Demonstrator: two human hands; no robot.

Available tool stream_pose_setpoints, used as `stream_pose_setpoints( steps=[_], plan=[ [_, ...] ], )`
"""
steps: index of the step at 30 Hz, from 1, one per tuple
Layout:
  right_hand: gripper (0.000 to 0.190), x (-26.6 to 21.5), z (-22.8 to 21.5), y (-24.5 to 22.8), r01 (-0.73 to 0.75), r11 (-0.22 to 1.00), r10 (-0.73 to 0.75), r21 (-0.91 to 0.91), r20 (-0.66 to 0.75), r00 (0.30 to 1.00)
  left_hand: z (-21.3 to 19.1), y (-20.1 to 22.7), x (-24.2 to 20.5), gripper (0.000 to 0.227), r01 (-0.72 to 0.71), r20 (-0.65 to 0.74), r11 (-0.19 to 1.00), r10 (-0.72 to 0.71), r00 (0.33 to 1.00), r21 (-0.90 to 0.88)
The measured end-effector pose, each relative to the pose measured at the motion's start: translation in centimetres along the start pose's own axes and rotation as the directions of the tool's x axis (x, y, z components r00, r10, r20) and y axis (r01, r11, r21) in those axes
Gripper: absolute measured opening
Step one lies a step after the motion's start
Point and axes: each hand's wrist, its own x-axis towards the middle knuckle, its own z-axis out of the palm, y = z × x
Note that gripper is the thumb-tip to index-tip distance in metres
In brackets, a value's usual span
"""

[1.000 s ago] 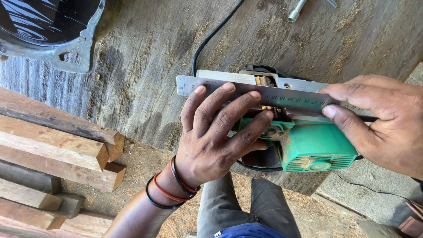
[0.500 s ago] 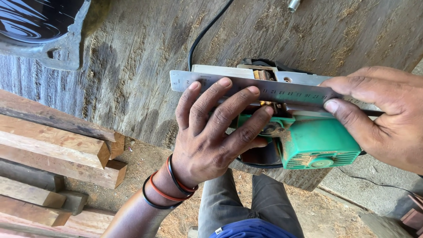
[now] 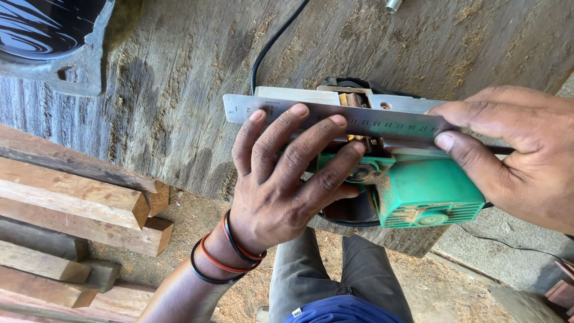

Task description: Adjusting the blade height and position on an electric hand planer using a ruler and a small tool.

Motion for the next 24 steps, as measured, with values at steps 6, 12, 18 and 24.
stream_pose_setpoints(
  steps=[6, 12, 18, 24],
  plan=[
    [0.024, 0.1, -0.3, -0.1, 0.024, 1.0, -0.024, 0.008, 0.017, 1.0, -0.1, 0.0, 0.1, 0.051, -0.003, -0.011, 1.0, 0.003, 1.0, -0.006],
    [0.024, 0.2, -0.3, 0.2, -0.007, 1.0, 0.007, 0.006, 0.056, 0.998, 0.0, 0.0, 0.2, 0.05, 0.006, -0.015, 1.0, -0.006, 1.0, -0.012],
    [0.023, 0.4, -0.3, -0.2, 0.011, 1.0, -0.012, 0.012, 0.041, 0.999, 0.0, 0.0, 0.1, 0.05, 0.003, -0.012, 1.0, -0.004, 1.0, -0.009],
    [0.022, 0.0, -0.7, -1.0, 0.059, 0.998, -0.058, 0.033, -0.055, 0.997, -0.1, 0.1, 0.3, 0.053, 0.004, -0.028, 1.0, -0.004, 1.0, 0.003]
  ],
)
